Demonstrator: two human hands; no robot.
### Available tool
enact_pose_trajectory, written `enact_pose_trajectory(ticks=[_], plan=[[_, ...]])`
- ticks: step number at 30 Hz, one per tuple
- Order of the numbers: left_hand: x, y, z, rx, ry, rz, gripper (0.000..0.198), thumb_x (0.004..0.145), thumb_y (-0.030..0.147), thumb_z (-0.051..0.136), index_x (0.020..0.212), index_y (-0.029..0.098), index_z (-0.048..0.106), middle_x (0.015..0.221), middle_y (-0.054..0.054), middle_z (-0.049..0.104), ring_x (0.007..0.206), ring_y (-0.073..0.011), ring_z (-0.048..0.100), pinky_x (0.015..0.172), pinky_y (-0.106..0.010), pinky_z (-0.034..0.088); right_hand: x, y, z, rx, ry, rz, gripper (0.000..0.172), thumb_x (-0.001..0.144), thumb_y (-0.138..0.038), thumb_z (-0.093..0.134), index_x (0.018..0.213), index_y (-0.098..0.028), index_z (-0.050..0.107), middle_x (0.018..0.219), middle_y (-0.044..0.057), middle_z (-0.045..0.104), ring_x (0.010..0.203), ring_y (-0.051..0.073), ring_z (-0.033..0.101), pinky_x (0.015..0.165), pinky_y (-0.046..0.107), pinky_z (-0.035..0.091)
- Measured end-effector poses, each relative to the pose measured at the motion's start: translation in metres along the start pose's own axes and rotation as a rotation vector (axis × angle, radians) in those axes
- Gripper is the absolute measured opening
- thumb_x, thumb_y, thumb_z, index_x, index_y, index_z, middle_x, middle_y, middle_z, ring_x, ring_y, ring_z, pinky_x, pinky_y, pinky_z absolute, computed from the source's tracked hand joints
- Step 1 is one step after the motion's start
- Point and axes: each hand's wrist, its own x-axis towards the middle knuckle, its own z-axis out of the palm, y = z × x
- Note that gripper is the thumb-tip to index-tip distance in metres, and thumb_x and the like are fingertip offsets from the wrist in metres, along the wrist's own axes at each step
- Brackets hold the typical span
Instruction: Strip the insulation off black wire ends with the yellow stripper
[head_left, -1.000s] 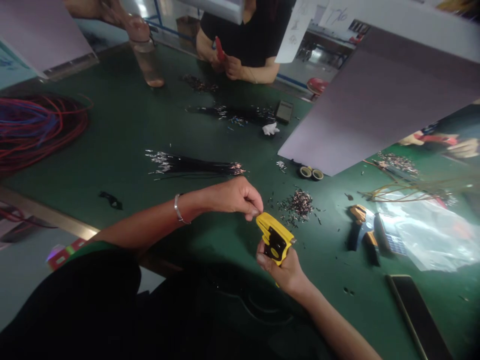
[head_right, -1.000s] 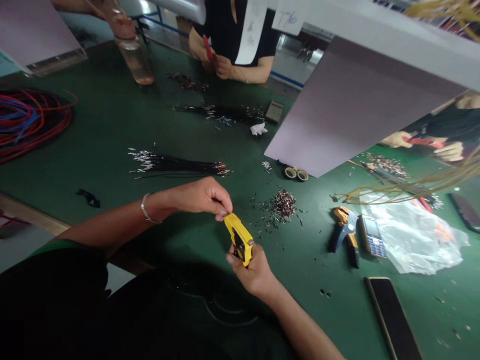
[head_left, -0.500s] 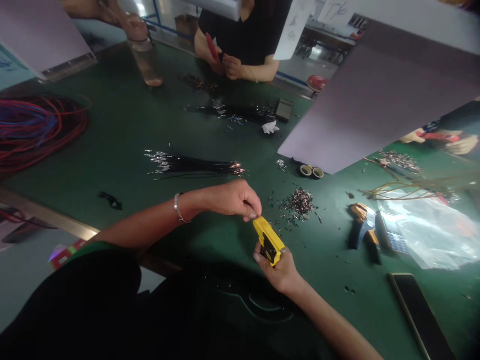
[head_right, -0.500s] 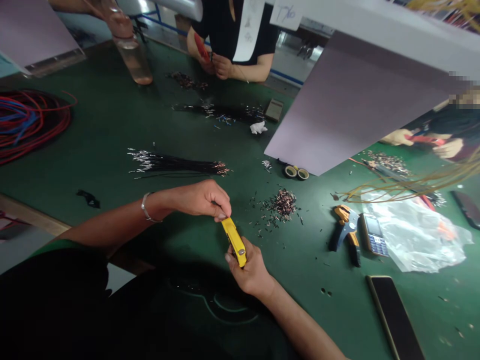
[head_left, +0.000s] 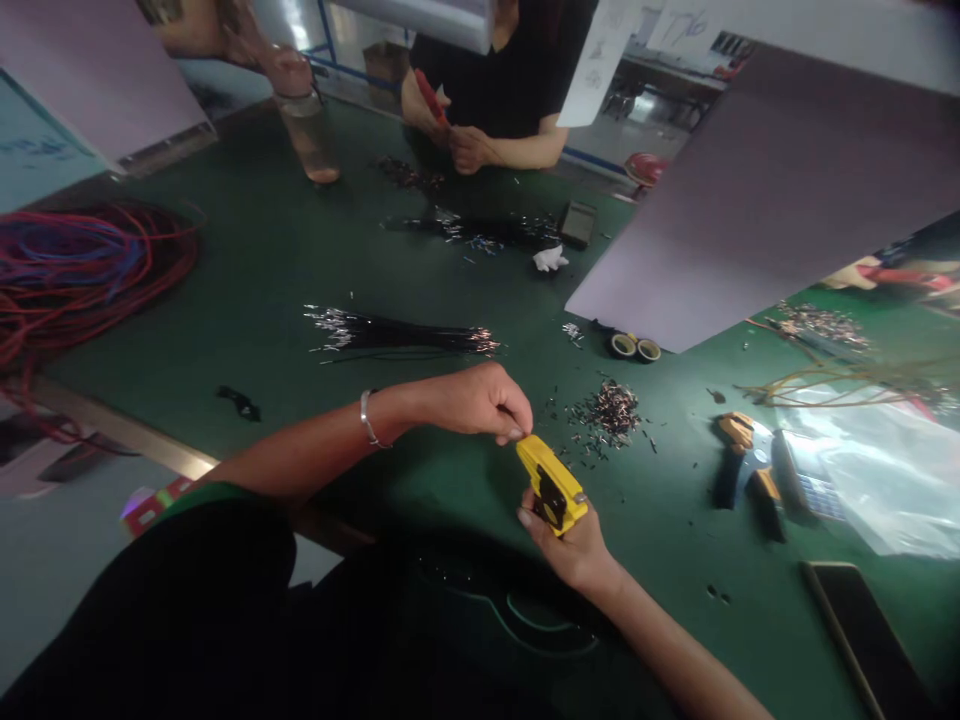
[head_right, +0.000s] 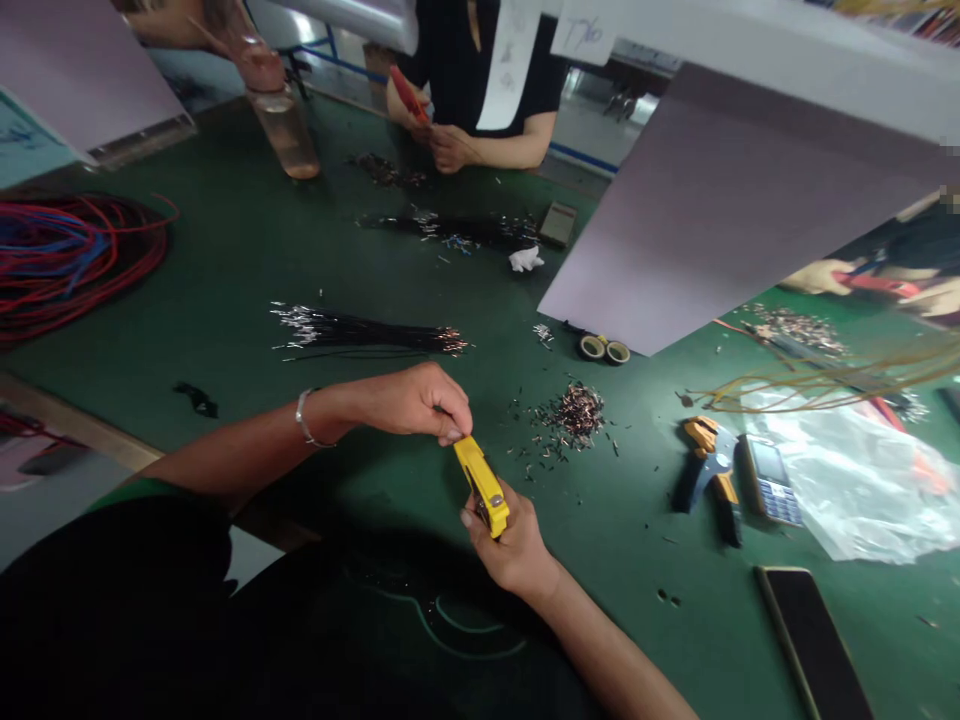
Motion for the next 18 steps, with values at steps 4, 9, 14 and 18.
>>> enact_pose_trajectory(ticks=[4,9,14,18], plan=[[0.000,0.000,0.000,0.016,0.088,-0.025,0.016,0.073,0.010,0.059,0.066,0.016,0.073,0.057,0.000,0.064,0.056,-0.0090,0.055,0.055,-0.019,0.039,0.000,0.000,-0.001,0.139,-0.028,0.012,0.024,0.082,-0.039,0.065,0.072,-0.020,0.054,0.059,-0.001,0.049,0.052,0.013,0.044,0.049,0.028,0.039],[0.000,0.005,0.003,-0.070,0.200,-0.143,0.010,0.074,0.018,0.064,0.070,0.013,0.072,0.055,0.000,0.065,0.053,-0.0085,0.055,0.054,-0.019,0.039,0.005,0.002,-0.006,0.457,0.056,0.023,0.023,0.082,-0.037,0.067,0.082,-0.019,0.053,0.059,-0.003,0.048,0.049,0.012,0.045,0.047,0.028,0.037],[-0.001,0.009,0.010,-0.175,0.268,-0.221,0.009,0.073,0.018,0.064,0.071,0.013,0.071,0.054,-0.001,0.066,0.054,-0.0094,0.058,0.057,-0.020,0.042,0.014,-0.005,-0.010,0.667,0.111,0.001,0.021,0.078,-0.029,0.073,0.084,-0.018,0.056,0.061,-0.003,0.051,0.049,0.012,0.047,0.049,0.029,0.038],[0.000,0.011,0.014,-0.208,0.306,-0.242,0.008,0.073,0.017,0.064,0.072,0.013,0.071,0.054,0.000,0.066,0.054,-0.0098,0.058,0.059,-0.022,0.044,0.018,-0.015,-0.013,0.666,0.129,0.012,0.022,0.075,-0.029,0.075,0.083,-0.018,0.058,0.065,-0.001,0.054,0.054,0.014,0.051,0.054,0.032,0.042]])
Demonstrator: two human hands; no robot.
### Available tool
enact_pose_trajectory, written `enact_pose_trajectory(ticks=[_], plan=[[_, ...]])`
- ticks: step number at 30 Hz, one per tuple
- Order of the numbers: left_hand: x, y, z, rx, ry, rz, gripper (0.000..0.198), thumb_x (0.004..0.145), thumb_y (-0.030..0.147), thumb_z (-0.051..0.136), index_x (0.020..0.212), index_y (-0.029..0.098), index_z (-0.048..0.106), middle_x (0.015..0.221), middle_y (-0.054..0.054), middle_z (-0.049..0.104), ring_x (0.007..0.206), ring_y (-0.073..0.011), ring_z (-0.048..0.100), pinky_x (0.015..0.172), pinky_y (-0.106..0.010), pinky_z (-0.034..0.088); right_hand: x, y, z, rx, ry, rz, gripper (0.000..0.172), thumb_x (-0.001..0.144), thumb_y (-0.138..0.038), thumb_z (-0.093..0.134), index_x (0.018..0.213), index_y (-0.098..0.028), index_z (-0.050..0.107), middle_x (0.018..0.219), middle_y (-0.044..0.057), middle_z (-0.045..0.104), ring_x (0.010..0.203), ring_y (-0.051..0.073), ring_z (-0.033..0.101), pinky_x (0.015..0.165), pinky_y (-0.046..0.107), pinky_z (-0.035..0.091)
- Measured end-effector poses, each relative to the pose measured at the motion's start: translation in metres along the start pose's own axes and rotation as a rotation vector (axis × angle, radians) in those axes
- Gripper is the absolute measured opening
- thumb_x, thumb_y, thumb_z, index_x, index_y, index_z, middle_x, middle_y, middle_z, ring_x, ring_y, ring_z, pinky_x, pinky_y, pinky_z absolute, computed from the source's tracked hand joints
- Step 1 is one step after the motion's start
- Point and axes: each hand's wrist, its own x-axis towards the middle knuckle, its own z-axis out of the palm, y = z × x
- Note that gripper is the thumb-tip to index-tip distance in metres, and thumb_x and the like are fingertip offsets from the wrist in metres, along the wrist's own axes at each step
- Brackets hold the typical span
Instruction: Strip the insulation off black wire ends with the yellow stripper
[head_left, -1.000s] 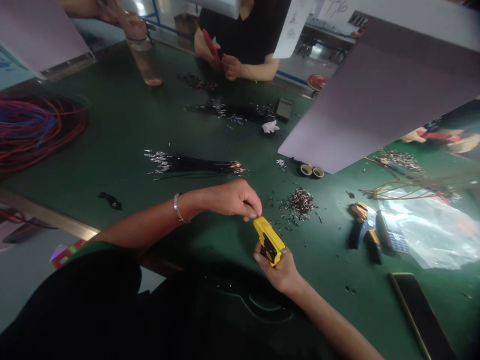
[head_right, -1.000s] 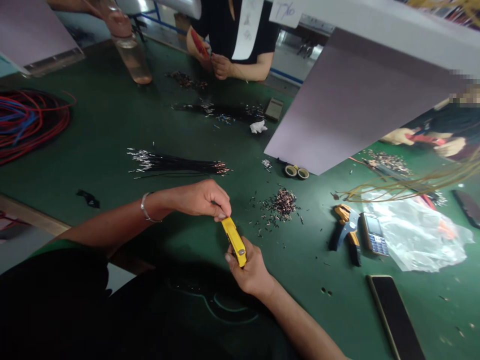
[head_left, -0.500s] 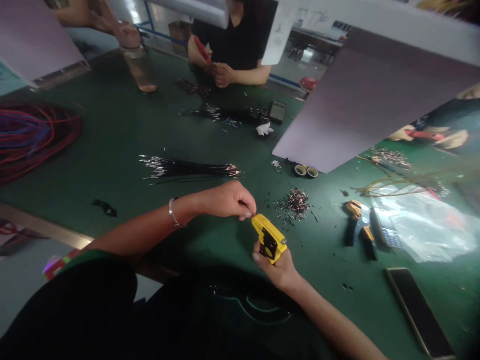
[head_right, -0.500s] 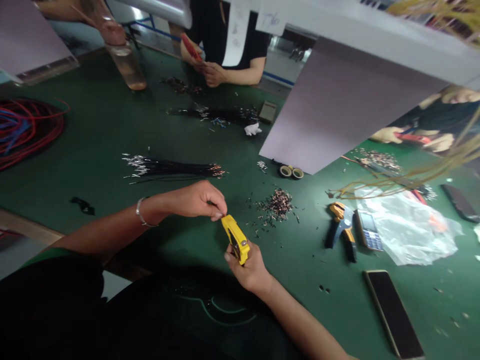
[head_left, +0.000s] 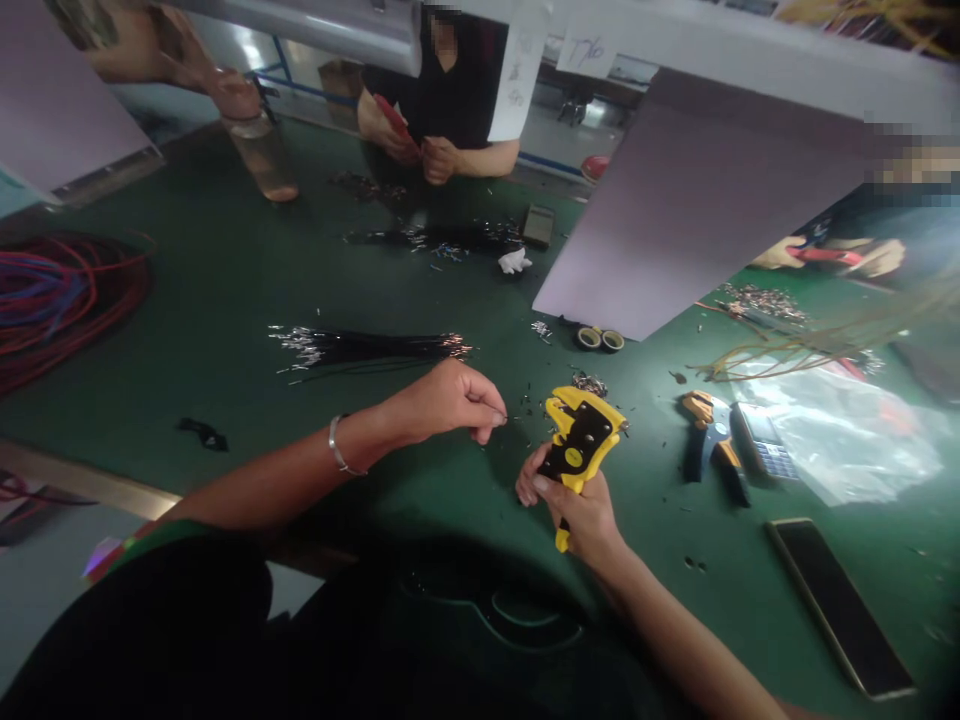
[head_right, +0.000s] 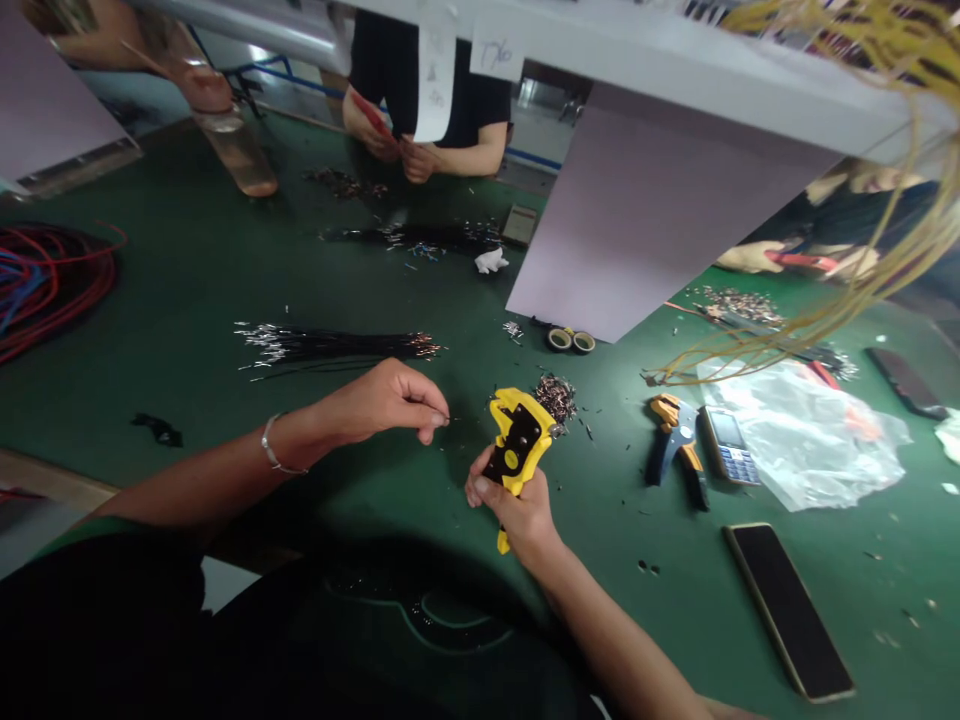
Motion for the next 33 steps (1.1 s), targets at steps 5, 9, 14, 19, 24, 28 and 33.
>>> enact_pose_trajectory(ticks=[5,9,14,19,24,28,33], plan=[[-0.005,0.004,0.005,0.141,0.010,0.035,0.012,0.075,0.020,0.062,0.076,0.012,0.072,0.058,-0.001,0.067,0.056,-0.0097,0.056,0.057,-0.021,0.041,0.005,-0.016,0.008,-0.036,0.062,-0.024,0.029,0.067,-0.032,0.081,0.084,-0.019,0.060,0.071,0.000,0.058,0.062,0.017,0.056,0.062,0.036,0.048],[-0.009,0.008,0.011,0.217,-0.013,0.070,0.014,0.077,0.019,0.060,0.074,0.013,0.072,0.060,-0.001,0.066,0.055,-0.0092,0.055,0.055,-0.020,0.040,0.012,-0.025,0.013,-0.065,0.066,-0.060,0.027,0.068,-0.029,0.080,0.087,-0.020,0.062,0.075,0.001,0.061,0.067,0.018,0.059,0.067,0.036,0.050],[-0.012,0.008,0.018,0.264,-0.018,0.161,0.016,0.078,0.015,0.058,0.075,0.013,0.073,0.062,0.000,0.067,0.058,-0.0088,0.056,0.057,-0.019,0.042,0.020,-0.026,0.019,-0.103,0.082,-0.154,0.021,0.072,-0.028,0.077,0.086,-0.021,0.063,0.076,0.000,0.061,0.065,0.016,0.059,0.065,0.032,0.050],[-0.013,0.006,0.021,0.193,-0.036,0.193,0.014,0.078,0.015,0.060,0.078,0.013,0.073,0.068,-0.002,0.071,0.062,-0.0102,0.062,0.063,-0.020,0.048,0.022,-0.024,0.021,-0.141,0.052,-0.204,0.014,0.077,-0.027,0.072,0.085,-0.021,0.062,0.075,-0.001,0.059,0.065,0.015,0.059,0.065,0.030,0.051],[-0.010,0.003,0.018,0.118,-0.099,0.163,0.013,0.077,0.016,0.062,0.080,0.013,0.074,0.070,-0.002,0.073,0.066,-0.0119,0.066,0.067,-0.022,0.051,0.020,-0.024,0.019,-0.199,0.086,-0.212,0.013,0.078,-0.027,0.070,0.085,-0.020,0.060,0.074,-0.001,0.059,0.062,0.015,0.059,0.062,0.031,0.051],[-0.009,0.003,0.018,0.052,-0.111,0.108,0.013,0.076,0.017,0.064,0.083,0.014,0.074,0.071,-0.002,0.073,0.069,-0.0124,0.067,0.070,-0.023,0.051,0.019,-0.024,0.015,-0.214,0.082,-0.234,0.012,0.080,-0.023,0.068,0.088,-0.021,0.060,0.076,0.000,0.060,0.066,0.016,0.060,0.065,0.031,0.051],[-0.010,0.005,0.019,0.006,-0.090,0.101,0.011,0.076,0.017,0.065,0.081,0.015,0.075,0.073,-0.002,0.073,0.070,-0.0119,0.066,0.071,-0.023,0.051,0.019,-0.026,0.012,-0.226,0.039,-0.226,0.010,0.081,-0.020,0.067,0.089,-0.021,0.060,0.078,0.000,0.059,0.067,0.015,0.059,0.065,0.031,0.049]])
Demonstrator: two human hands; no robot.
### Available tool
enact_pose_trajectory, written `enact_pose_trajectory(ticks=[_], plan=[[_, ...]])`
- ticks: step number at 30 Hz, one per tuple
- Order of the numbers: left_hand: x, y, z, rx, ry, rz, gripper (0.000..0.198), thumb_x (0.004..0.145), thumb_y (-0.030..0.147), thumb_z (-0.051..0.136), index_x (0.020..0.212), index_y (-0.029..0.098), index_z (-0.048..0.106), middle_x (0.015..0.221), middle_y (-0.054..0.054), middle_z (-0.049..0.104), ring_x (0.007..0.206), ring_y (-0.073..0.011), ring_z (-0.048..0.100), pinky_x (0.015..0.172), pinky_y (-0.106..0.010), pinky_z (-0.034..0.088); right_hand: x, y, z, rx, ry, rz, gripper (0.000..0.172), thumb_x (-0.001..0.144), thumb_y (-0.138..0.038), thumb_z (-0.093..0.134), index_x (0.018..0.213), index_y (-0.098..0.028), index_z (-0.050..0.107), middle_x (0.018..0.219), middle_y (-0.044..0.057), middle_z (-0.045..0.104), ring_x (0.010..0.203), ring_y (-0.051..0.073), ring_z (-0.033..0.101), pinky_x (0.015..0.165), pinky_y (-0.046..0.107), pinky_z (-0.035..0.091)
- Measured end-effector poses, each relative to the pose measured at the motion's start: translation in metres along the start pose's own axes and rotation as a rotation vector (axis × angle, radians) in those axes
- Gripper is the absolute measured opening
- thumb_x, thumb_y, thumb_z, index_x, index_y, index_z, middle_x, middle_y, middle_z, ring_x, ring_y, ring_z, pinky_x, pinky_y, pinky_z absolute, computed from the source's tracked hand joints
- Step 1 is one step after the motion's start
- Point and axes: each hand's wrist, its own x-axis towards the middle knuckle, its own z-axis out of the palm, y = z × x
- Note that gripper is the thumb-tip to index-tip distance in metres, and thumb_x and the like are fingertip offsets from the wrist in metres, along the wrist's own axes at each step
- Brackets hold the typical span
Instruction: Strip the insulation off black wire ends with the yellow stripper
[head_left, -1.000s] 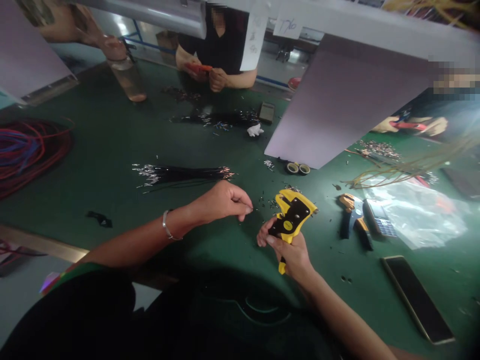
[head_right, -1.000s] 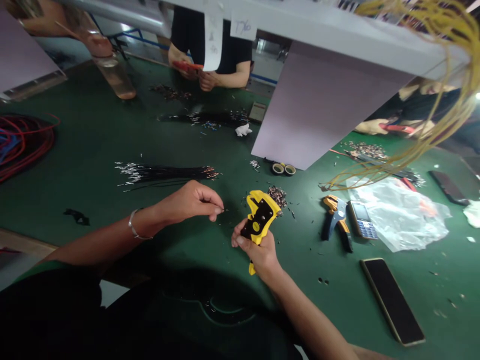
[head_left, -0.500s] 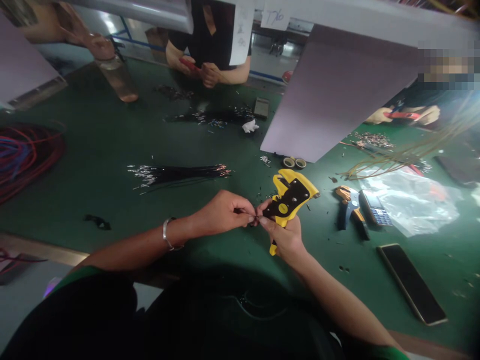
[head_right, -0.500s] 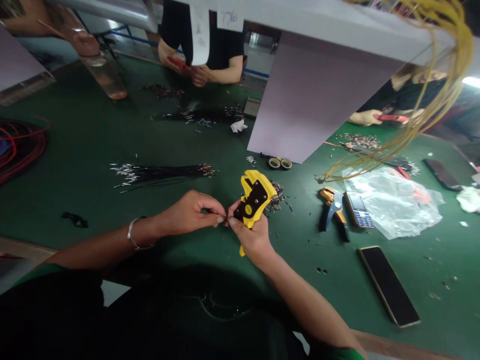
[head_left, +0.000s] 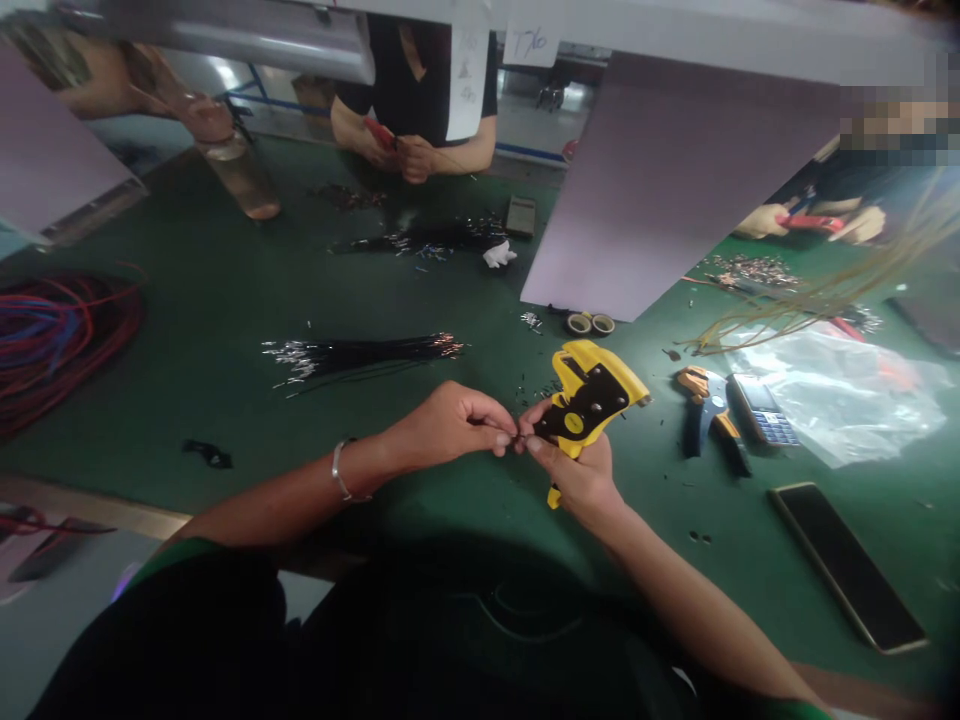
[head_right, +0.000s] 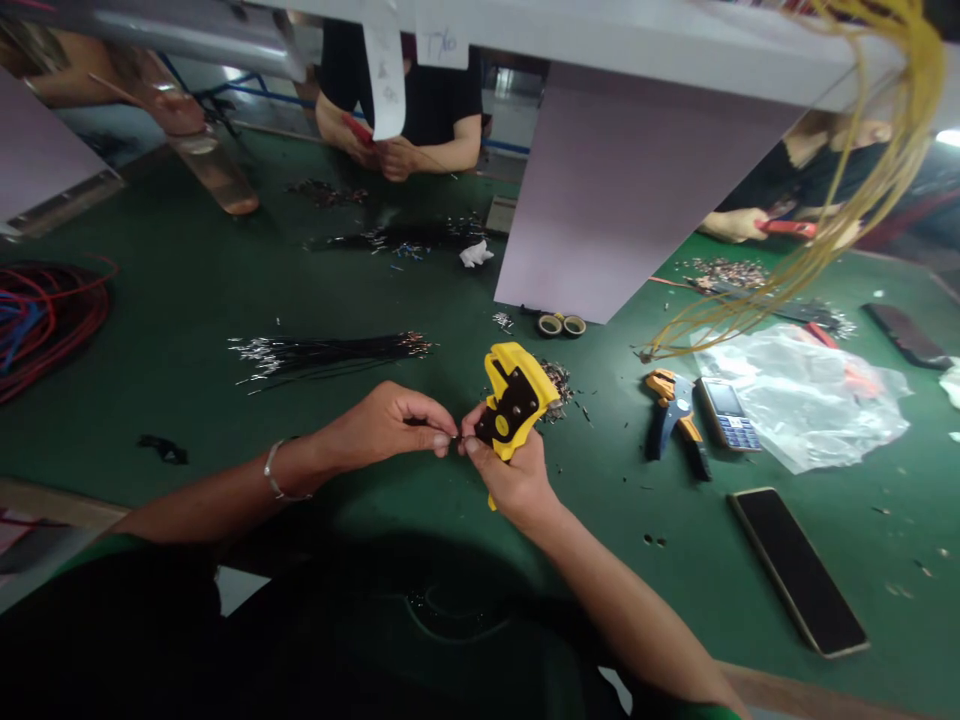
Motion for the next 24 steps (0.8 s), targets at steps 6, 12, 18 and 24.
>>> enact_pose_trajectory(ticks=[6,12,18,24], plan=[[0.000,0.000,0.003,-0.121,-0.024,-0.047,0.006,0.073,0.015,0.068,0.074,0.014,0.074,0.069,-0.002,0.072,0.071,-0.0123,0.066,0.072,-0.023,0.051,0.002,-0.006,0.000,0.020,-0.089,0.010,0.006,0.081,-0.021,0.065,0.082,-0.020,0.060,0.073,0.000,0.058,0.067,0.016,0.058,0.065,0.031,0.048],[0.001,-0.005,0.008,-0.282,-0.017,-0.201,0.008,0.066,0.015,0.072,0.073,0.012,0.073,0.060,-0.002,0.069,0.058,-0.0115,0.063,0.064,-0.025,0.051,0.003,-0.009,-0.002,0.041,-0.137,0.042,0.006,0.079,-0.021,0.065,0.081,-0.019,0.059,0.070,0.000,0.057,0.064,0.015,0.055,0.061,0.030,0.045],[0.000,0.005,0.009,-0.156,-0.031,-0.185,0.006,0.065,0.015,0.071,0.071,0.014,0.074,0.058,-0.001,0.069,0.057,-0.0104,0.061,0.063,-0.023,0.049,0.001,-0.017,-0.003,0.001,-0.164,0.056,0.009,0.076,-0.021,0.064,0.077,-0.018,0.056,0.067,-0.001,0.055,0.062,0.015,0.054,0.061,0.030,0.043],[-0.001,0.009,0.012,-0.101,-0.014,-0.157,0.007,0.066,0.016,0.072,0.072,0.016,0.074,0.058,0.000,0.069,0.057,-0.0102,0.061,0.063,-0.023,0.049,0.001,-0.024,-0.006,-0.029,-0.166,0.028,0.009,0.074,-0.019,0.064,0.077,-0.018,0.056,0.069,-0.001,0.055,0.063,0.014,0.053,0.061,0.029,0.044]])
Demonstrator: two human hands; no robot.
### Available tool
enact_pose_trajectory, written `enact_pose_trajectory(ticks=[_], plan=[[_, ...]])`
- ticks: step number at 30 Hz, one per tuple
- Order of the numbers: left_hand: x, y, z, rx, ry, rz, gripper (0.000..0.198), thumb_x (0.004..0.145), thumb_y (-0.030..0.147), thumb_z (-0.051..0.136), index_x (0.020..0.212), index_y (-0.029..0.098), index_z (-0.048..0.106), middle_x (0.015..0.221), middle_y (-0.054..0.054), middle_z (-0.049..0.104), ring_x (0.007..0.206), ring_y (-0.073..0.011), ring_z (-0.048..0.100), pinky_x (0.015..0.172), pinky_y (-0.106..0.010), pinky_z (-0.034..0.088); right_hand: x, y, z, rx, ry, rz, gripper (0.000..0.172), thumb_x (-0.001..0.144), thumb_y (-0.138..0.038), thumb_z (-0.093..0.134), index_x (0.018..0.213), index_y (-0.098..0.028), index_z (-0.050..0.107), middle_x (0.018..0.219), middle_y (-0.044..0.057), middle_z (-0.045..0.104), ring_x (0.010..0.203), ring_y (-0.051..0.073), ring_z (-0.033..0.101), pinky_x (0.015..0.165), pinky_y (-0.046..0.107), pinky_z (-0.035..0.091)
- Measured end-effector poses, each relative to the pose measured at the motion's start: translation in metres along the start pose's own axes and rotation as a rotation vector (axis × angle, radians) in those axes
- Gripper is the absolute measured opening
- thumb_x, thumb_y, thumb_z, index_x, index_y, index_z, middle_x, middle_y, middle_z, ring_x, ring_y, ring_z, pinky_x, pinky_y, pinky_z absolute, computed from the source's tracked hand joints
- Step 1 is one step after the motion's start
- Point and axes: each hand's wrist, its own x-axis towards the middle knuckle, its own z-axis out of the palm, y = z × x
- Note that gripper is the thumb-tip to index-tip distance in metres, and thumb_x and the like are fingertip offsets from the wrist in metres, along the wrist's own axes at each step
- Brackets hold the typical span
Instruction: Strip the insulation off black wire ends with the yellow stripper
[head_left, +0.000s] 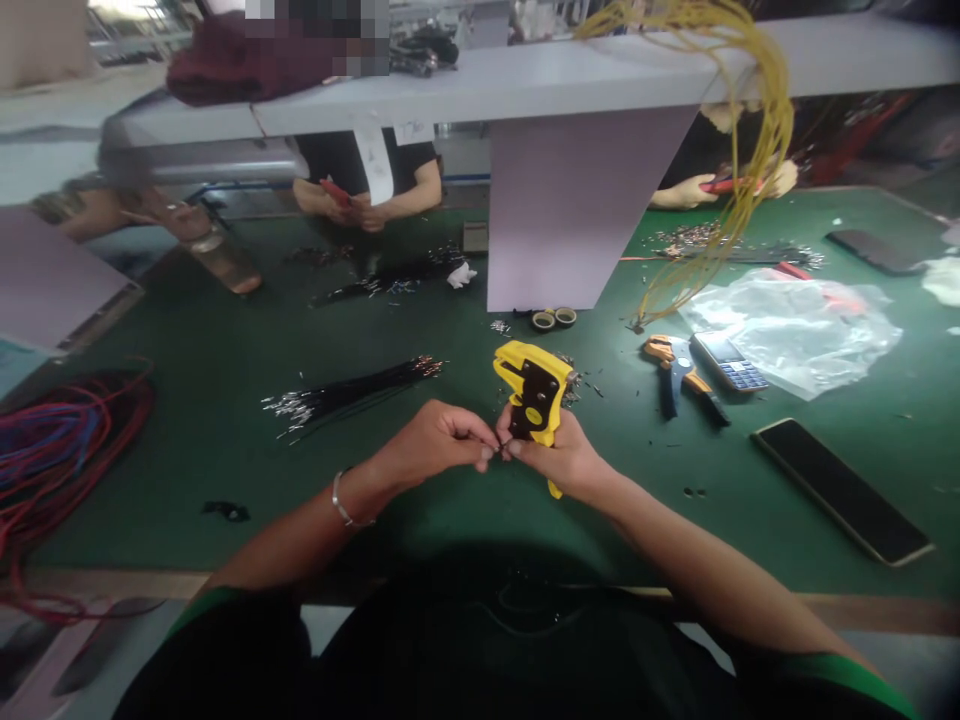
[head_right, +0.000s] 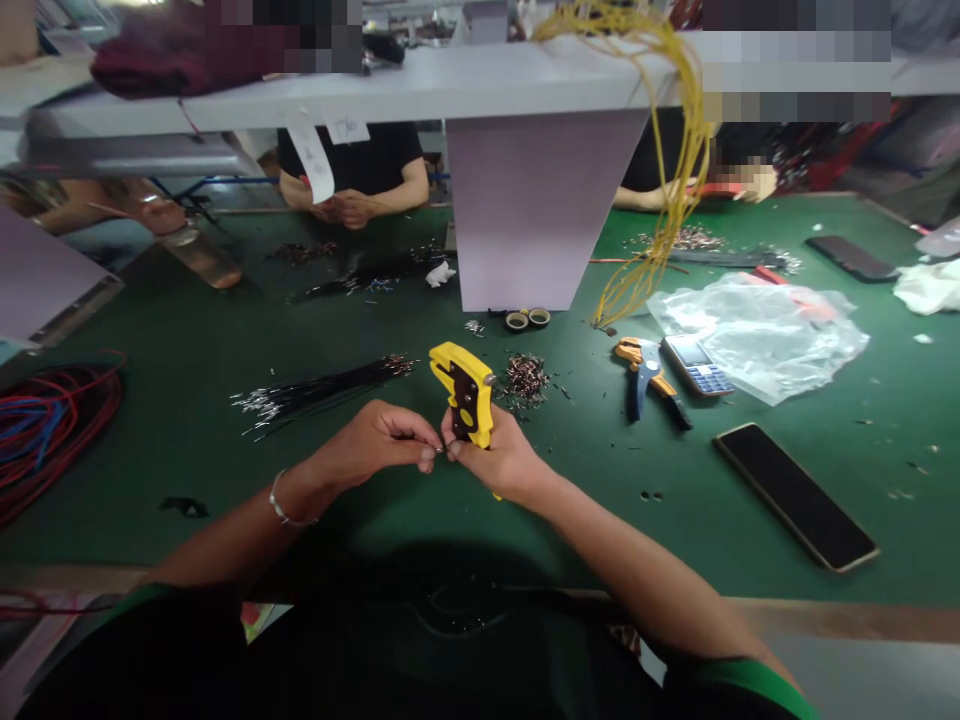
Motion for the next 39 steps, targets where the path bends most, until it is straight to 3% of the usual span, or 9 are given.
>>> enact_pose_trajectory(ticks=[8,14,27,33,39], plan=[[0.004,0.004,0.003,-0.154,0.222,0.055,0.011,0.066,0.020,0.075,0.074,0.012,0.072,0.056,-0.003,0.068,0.055,-0.0125,0.063,0.063,-0.027,0.051,-0.004,0.020,-0.007,0.114,0.167,-0.002,0.016,0.066,-0.015,0.064,0.080,-0.019,0.057,0.069,-0.002,0.058,0.063,0.015,0.057,0.064,0.032,0.047],[0.012,0.008,0.010,-0.250,0.300,0.052,0.015,0.067,0.021,0.075,0.076,0.011,0.070,0.059,-0.003,0.068,0.056,-0.0136,0.064,0.062,-0.028,0.052,-0.013,0.039,-0.005,0.132,0.180,0.057,0.020,0.061,-0.016,0.065,0.080,-0.018,0.058,0.068,-0.001,0.059,0.063,0.015,0.057,0.062,0.031,0.046],[0.028,0.017,0.026,-0.305,0.306,0.064,0.014,0.069,0.019,0.072,0.077,0.009,0.068,0.060,-0.004,0.067,0.055,-0.0128,0.063,0.061,-0.029,0.052,-0.010,0.050,-0.015,0.103,0.145,0.020,0.021,0.063,-0.022,0.071,0.082,-0.018,0.062,0.073,0.001,0.066,0.067,0.018,0.060,0.065,0.033,0.049],[0.031,0.012,0.031,-0.329,0.289,0.065,0.013,0.067,0.018,0.072,0.076,0.009,0.067,0.057,-0.004,0.067,0.052,-0.0128,0.062,0.059,-0.029,0.052,-0.011,0.050,-0.021,0.149,0.163,0.038,0.028,0.062,-0.023,0.073,0.088,-0.018,0.064,0.074,0.002,0.068,0.068,0.019,0.062,0.068,0.035,0.051],[0.032,0.006,0.040,-0.329,0.239,0.029,0.011,0.067,0.017,0.071,0.074,0.009,0.068,0.058,-0.004,0.067,0.053,-0.0123,0.061,0.055,-0.028,0.051,-0.012,0.047,-0.021,0.131,0.196,0.043,0.021,0.064,-0.027,0.073,0.082,-0.019,0.065,0.074,0.002,0.067,0.069,0.021,0.062,0.071,0.039,0.053]])
